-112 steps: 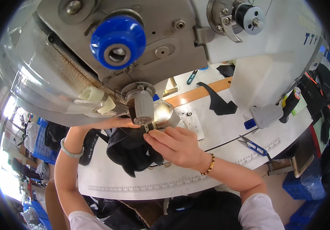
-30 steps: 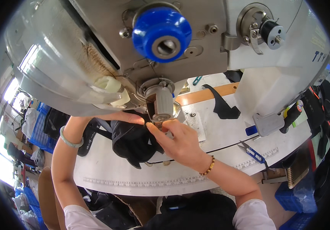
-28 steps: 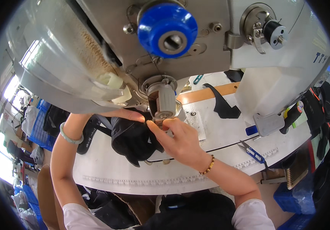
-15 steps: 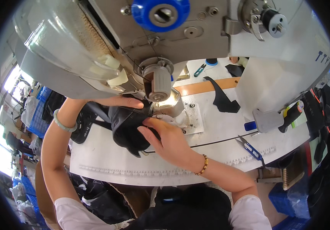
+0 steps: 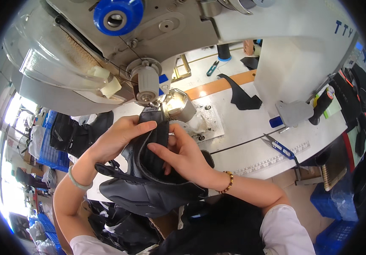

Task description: The person sews boot components together using a sewing machine, trims thread using thread snips, and stitches along the boot upper while guiding the material by hand.

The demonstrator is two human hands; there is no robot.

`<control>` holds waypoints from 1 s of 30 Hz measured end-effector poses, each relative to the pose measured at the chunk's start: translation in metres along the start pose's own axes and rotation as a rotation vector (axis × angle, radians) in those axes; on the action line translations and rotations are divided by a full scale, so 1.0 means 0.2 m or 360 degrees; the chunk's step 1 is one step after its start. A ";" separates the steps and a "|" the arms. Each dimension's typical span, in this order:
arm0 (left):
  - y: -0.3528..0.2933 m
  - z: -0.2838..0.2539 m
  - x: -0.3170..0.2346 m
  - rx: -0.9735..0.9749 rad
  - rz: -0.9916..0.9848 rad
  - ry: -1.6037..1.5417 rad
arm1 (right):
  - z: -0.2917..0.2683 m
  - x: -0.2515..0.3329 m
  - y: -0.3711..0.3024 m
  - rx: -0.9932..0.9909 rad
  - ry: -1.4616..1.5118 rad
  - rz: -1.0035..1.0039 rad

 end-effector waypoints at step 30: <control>0.07 -0.04 -0.03 0.0009 0.0292 0.0048 | -0.04 0.04 0.03 -0.0155 -0.0992 -0.0126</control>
Point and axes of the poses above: each hand's wrist, its own y-axis towards the middle knuckle, its own z-axis out of the palm, x = y × z, the point moved 1 cm from there along y, towards the middle knuckle, and after that the axes turned 15 degrees about x, right-handed, at the moved point
